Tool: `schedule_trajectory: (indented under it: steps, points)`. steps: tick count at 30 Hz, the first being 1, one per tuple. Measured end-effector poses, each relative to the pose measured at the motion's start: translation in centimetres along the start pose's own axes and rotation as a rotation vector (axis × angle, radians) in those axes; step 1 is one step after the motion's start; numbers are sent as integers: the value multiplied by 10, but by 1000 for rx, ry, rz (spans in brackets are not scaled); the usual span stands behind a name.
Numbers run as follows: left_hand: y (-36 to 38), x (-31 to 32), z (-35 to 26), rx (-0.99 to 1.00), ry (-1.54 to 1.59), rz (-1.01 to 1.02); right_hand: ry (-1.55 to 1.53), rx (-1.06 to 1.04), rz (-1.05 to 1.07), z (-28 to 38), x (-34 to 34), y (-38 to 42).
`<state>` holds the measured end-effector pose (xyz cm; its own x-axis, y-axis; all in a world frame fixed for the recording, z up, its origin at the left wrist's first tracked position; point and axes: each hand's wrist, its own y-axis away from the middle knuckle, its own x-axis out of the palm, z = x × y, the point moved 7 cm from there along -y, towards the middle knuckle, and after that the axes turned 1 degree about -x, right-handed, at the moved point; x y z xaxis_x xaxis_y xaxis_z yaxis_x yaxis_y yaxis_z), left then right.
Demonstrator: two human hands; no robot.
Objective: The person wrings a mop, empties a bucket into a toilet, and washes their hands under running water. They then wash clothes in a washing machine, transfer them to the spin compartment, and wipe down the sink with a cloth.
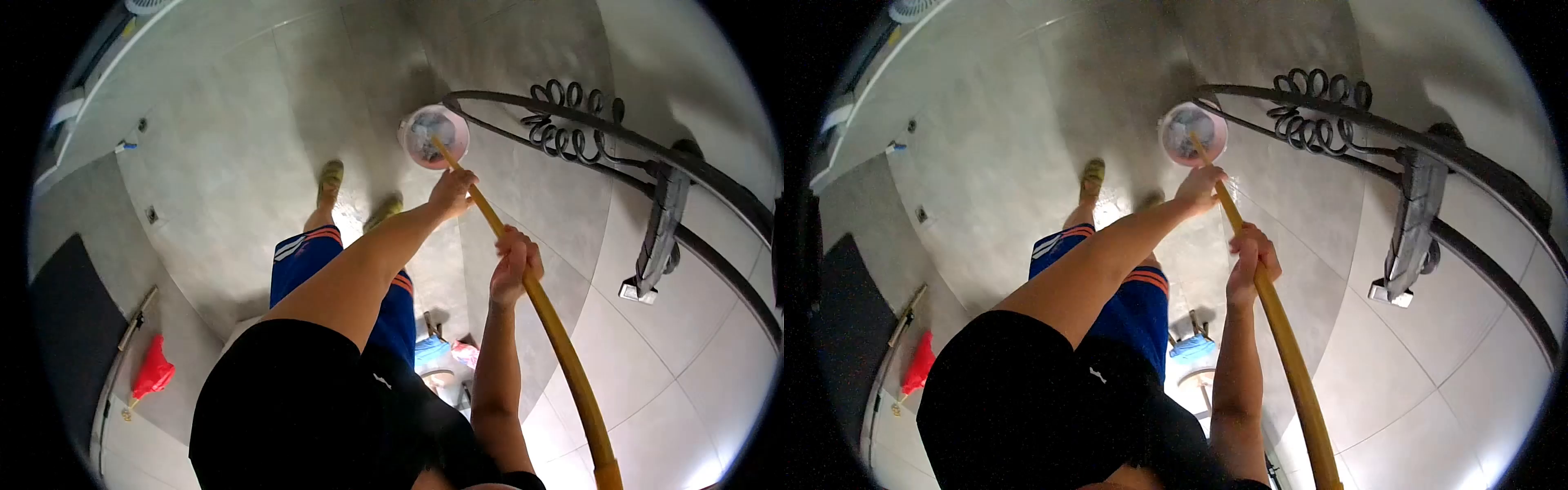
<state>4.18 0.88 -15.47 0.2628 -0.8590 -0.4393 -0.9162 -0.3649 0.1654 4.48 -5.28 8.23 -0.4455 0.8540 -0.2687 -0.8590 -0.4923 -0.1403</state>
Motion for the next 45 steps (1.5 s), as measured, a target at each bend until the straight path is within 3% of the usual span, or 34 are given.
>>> schedule_trajectory:
  steps: [2, 3, 4, 5, 6, 7, 8, 10, 12, 15, 17, 18, 19, 20, 21, 23, 25, 28, 33, 35, 38, 42, 45]
  points:
    - [-8, 19, 15, -21, 3, -58, -115, -14, 3, 10, -20, 4]
    - [-15, 24, 24, -36, -2, -105, -7, -150, -54, 33, -40, 1]
    - [-15, 6, 17, 50, -60, -351, 109, -279, -127, 57, -59, -1]
    - [-21, 9, 20, 74, -3, -409, 28, -232, -66, 85, -81, -4]
    - [-28, 15, 20, 99, 62, -453, 97, -156, -156, 123, -88, -6]
    - [-32, 17, 21, 133, 117, -501, -310, -22, -166, 140, -104, 1]
    - [-28, 14, 6, 75, 153, -496, -304, -106, -11, 171, -86, -5]
    - [-13, 2, -31, 152, 197, -596, 105, -167, -308, 201, -144, 21]
    - [-1, -13, -63, 268, 225, -664, 214, -195, -318, 195, -169, 30]
    - [10, -45, -104, 357, 320, -826, 419, -149, -214, 143, -191, 50]
    - [1, -71, -123, 386, 352, -874, 991, -320, 70, 96, -175, 76]
    - [-1, -78, -129, 365, 318, -823, 974, -243, 184, 64, -157, 88]
    - [-2, -83, -137, 347, 286, -770, 721, 42, 226, 24, -145, 101]
    - [0, -88, -144, 330, 257, -712, 269, 487, 7, -20, -119, 115]
    - [2, -87, -150, 338, 246, -570, 36, 548, 145, -60, -93, 128]
    - [10, -82, -162, 359, 228, -277, 121, 660, 234, -133, -58, 129]
    - [15, -77, -183, 404, 82, -61, -203, 553, 299, -183, -26, 104]
    - [30, -83, -212, 504, 268, -249, 98, 622, 272, -242, 13, 47]
    - [58, -114, -253, 672, 446, -399, 104, 662, 184, -243, 50, -16]
    - [66, -110, -278, 761, 510, -303, 88, 692, 170, -247, 50, -24]
    - [76, -107, -305, 795, 594, -394, 74, 583, 186, -231, 45, -33]
    - [76, -94, -329, 823, 519, -267, 73, 546, 88, -225, 25, -41]
    - [66, -89, -333, 846, 611, 37, 22, 551, 34, -231, 13, -41]
